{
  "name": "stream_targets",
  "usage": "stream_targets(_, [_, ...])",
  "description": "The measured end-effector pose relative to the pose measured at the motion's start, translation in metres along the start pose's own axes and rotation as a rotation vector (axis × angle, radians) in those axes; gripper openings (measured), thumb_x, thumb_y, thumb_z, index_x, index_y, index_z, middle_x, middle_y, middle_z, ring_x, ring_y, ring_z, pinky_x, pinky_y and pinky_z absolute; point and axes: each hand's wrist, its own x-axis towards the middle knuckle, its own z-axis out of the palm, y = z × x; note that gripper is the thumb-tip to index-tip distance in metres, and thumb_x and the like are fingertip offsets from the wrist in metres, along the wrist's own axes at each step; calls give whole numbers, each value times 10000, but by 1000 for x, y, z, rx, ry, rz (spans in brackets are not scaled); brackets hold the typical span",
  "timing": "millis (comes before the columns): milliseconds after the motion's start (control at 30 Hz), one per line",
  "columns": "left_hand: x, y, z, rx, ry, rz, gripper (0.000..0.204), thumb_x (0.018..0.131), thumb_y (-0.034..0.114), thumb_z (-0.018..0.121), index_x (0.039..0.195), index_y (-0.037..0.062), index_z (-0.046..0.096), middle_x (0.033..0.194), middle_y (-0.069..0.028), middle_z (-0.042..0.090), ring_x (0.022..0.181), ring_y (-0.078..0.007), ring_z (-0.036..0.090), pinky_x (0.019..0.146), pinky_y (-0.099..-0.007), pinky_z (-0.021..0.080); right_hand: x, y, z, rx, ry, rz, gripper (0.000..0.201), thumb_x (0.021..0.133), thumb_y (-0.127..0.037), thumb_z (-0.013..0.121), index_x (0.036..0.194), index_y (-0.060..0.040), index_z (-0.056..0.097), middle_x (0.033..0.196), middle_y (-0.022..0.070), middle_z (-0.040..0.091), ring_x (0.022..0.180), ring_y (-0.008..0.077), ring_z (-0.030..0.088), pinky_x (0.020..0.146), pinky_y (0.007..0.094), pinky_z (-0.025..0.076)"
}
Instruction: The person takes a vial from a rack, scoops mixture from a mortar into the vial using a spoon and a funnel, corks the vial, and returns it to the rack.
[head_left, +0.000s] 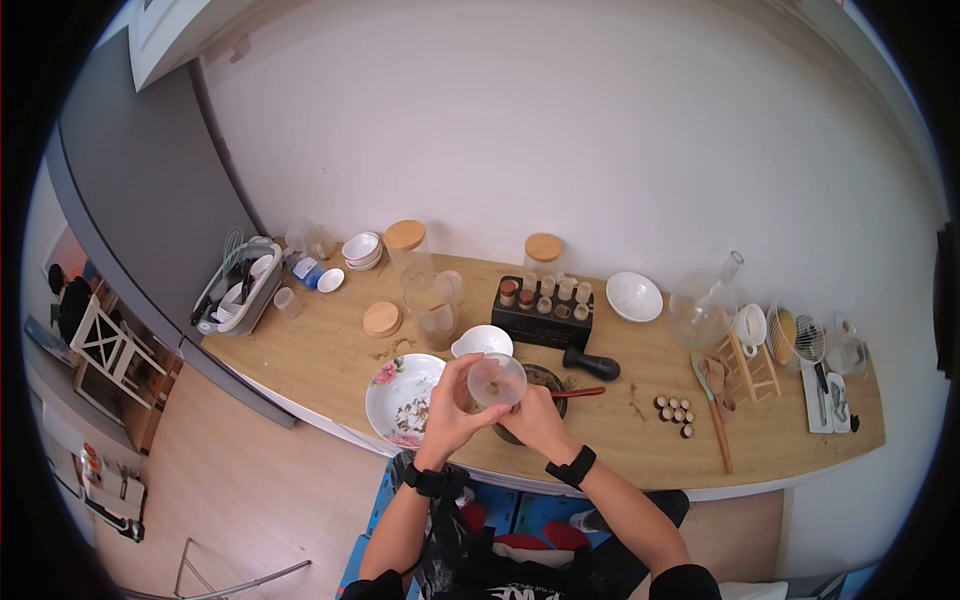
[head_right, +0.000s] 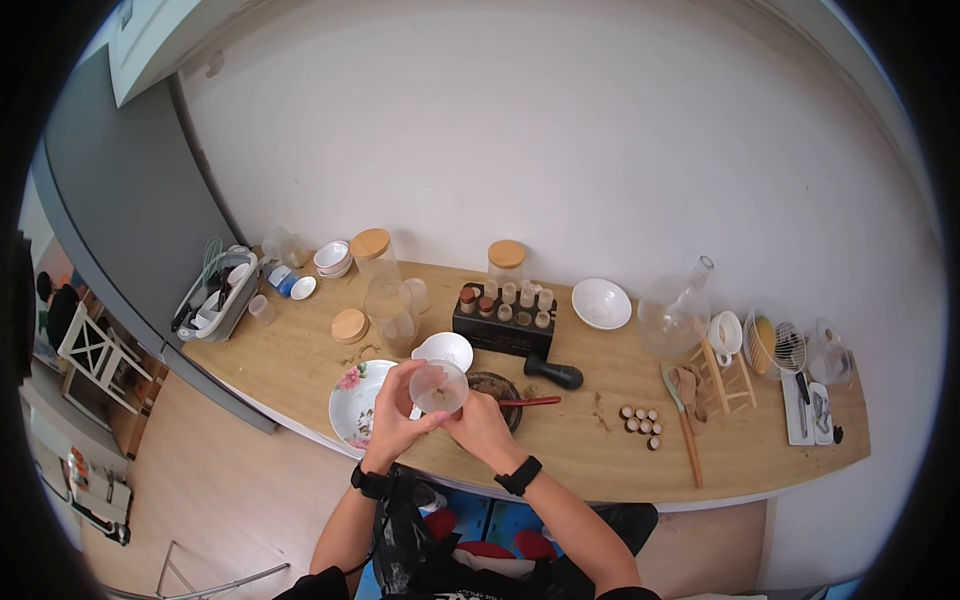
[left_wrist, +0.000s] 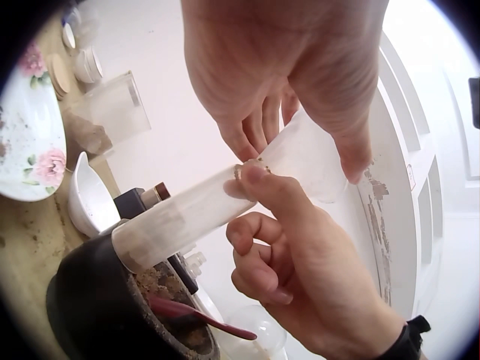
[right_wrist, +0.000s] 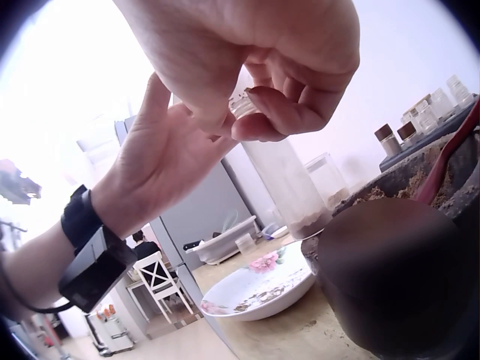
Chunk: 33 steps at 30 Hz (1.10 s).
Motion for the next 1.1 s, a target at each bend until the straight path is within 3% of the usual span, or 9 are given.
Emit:
stream_targets(267, [-4,-6,0,24,-14,42,763,688,51,819,1304,11,372,1222,-158,548,1160,-235,530,1010,-372,412,-4,2,4,40,34,50,370,750,-131,713,1086,-18,606,759,189,643,681,341,648,617,388,500])
stream_targets(467, [-5,-13,2,-2,8,48,796,690,119,826,1312,36,337,1171,-175,569,1109,-249,559,972,-380,440,-9,3,4,77,47,48,378,766,-136,710,1105,-13,596,708,156,635,639,330,633,587,378,490])
stream_targets(600, [-7,-16,0,-10,17,33,772,690,72,815,1299,34,342,1172,-164,565,1108,-235,553,975,-372,434,-14,-1,-23,32,44,84,392,768,-142,716,1116,-16,589,682,125,619,585,313,611,555,366,480])
stream_targets(700, [-6,-14,-1,-13,13,16,755,689,35,807,1289,23,349,1193,-156,551,1121,-222,540,983,-362,423,-14,14,-54,-67,201,124,412,761,-138,718,1134,-25,583,801,130,623,705,305,622,622,383,485])
stream_targets(767, [-7,-14,-2,-9,5,11,752,691,35,805,1288,25,348,1198,-155,547,1122,-221,537,982,-362,422,-15,34,-74,-448,334,-38,463,745,-145,727,1163,-21,571,975,158,606,913,317,605,767,404,485])
stream_targets(800, [-7,-15,-3,-7,2,6,749,694,37,804,1287,25,347,1207,-156,541,1129,-222,533,987,-365,419,-19,46,-82,-451,334,-39,463,745,-145,727,1163,-21,571,975,158,606,913,317,605,767,404,485])
stream_targets(867, [-7,-15,-2,-8,1,7,745,698,40,803,1286,25,346,1216,-158,535,1136,-222,529,991,-368,417,-25,57,-92,-581,231,152,475,722,-178,754,1134,-8,590,1032,174,581,1017,328,571,875,402,459])
stream_targets(1000, [-8,-18,-2,-43,21,-6,744,700,48,803,1285,31,343,1239,-168,517,1160,-230,516,1007,-374,406,-34,87,-93,-350,20,364,487,700,-206,784,1107,-2,608,991,157,652,927,301,644,816,372,504])
stream_targets(1100, [-7,-18,-3,-41,14,-3,747,699,52,805,1285,34,341,1253,-173,505,1171,-234,509,1011,-376,403,-32,81,-87,-122,80,355,398,727,-142,765,1070,2,625,906,161,678,863,251,666,766,345,525])
